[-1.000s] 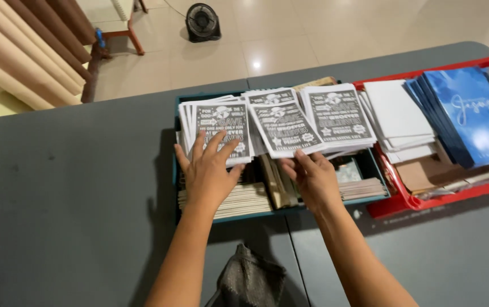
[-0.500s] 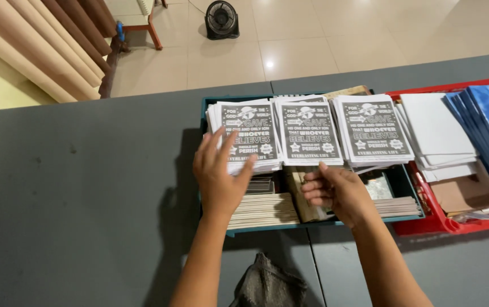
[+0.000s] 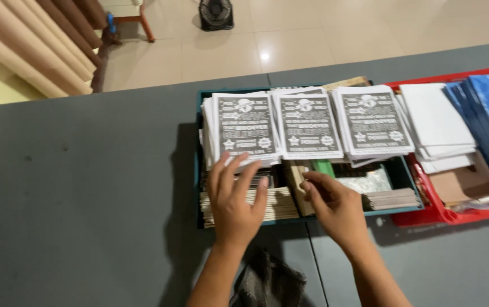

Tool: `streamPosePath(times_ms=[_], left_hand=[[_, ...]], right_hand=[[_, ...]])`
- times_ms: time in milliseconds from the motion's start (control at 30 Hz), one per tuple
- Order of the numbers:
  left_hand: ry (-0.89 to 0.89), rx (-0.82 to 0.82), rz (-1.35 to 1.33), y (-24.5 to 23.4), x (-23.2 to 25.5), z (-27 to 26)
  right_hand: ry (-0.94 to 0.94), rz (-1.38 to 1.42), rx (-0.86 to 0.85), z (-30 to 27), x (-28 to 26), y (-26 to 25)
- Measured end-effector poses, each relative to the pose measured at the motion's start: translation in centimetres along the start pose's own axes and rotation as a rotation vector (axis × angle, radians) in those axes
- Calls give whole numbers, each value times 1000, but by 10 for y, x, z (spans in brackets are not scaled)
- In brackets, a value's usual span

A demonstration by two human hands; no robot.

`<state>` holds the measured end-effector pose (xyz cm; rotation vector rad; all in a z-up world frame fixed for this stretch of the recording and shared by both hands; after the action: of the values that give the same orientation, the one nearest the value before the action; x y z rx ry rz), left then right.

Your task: Wiping down a grey table with a dark cloth and organizing stacks of religious flyers and books into crates.

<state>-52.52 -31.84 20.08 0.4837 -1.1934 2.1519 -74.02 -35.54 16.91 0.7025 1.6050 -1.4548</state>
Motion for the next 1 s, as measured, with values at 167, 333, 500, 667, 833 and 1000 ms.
streamPosePath(times_ms=[167,333,500,667,833,1000], left_hand=[[86,-56,52,18,21,3],[62,-123,59,40,21,-4],[56,-288,-42,75,34,-18],[171,-303,-67,100,55,-38],[178,-277,-80,88,47,-32],[28,83,200,17,3,4]], right_hand=[[7,-198,105,-24,0,-29],[-13,-296,197,-43,6,-55],[-57,-360,184,-46,11,-53],[-94,-337,184,-28,27,-30],[-74,-383,107,-22,35,-21],[-331,-513,267,-33,-17,-29]])
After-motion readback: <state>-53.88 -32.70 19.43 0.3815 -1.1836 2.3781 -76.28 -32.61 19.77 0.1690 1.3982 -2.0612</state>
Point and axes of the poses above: each hand's wrist, its own z-axis towards the middle knuckle, its own y-axis out of the palm, x = y × z, the point moved 8 cm from there along z, towards the middle knuckle, and after that the axes turned 15 degrees about -x, right-handed, at the moved point
